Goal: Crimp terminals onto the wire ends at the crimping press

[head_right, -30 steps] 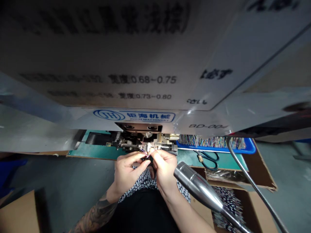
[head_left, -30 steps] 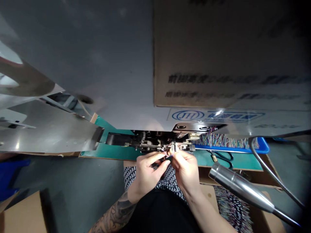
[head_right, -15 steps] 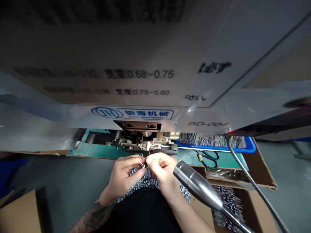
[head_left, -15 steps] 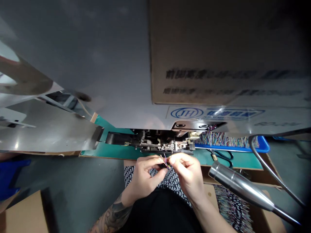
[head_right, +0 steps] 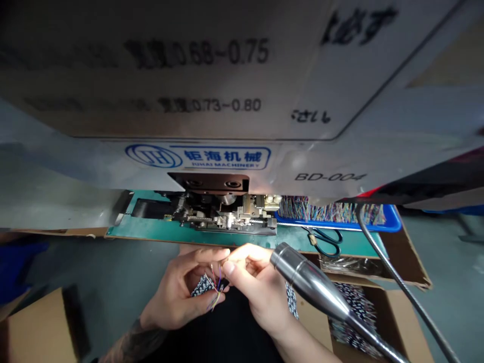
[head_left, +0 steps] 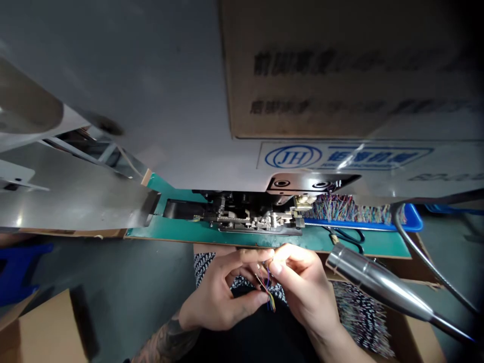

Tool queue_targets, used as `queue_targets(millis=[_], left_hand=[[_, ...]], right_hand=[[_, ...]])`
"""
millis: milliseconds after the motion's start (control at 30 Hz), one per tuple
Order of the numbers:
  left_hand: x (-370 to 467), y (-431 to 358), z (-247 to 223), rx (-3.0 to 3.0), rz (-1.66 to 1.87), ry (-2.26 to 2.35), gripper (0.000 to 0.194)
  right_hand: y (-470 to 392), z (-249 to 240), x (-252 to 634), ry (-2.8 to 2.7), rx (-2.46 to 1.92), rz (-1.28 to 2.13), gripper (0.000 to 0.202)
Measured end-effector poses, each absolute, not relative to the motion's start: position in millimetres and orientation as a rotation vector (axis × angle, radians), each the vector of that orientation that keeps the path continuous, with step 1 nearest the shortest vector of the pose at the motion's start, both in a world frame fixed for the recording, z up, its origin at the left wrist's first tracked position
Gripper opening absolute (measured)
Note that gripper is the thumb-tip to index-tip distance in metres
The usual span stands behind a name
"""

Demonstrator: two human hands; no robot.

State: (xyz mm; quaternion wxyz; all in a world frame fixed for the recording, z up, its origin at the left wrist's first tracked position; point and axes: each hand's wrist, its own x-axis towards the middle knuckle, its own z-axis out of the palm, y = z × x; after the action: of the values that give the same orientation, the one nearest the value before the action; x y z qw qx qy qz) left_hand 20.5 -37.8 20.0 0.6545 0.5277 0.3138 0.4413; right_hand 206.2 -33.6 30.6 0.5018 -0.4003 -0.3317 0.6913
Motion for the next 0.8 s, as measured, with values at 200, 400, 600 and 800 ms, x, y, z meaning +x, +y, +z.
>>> queue_targets(millis=[200, 400, 600, 800], left_hand=[[22.1, -38.4, 19.4, 1.187, 0.992, 0.692, 0.069], [22.4, -39.1, 18.7, 1.203, 0.989, 0.706, 0.064], [22.4, -40.0, 19.7, 1.210, 0.978, 0.728, 0.066], [18.3, -35.6, 20.3, 1.312, 1.022, 0.823, 0.065]], right_hand=[[-34.8, 31.1, 206.0, -0.795, -0.909, 1.694, 0.016], [-34.6, 34.9, 206.0, -0.724, -0.948, 1.710, 0.021], [-32.6, 37.5, 205.6, -0.705, -1.010, 1.699, 0.025], [-32.7, 36.8, 212.2, -0.861, -1.166, 1.646, 0.033]])
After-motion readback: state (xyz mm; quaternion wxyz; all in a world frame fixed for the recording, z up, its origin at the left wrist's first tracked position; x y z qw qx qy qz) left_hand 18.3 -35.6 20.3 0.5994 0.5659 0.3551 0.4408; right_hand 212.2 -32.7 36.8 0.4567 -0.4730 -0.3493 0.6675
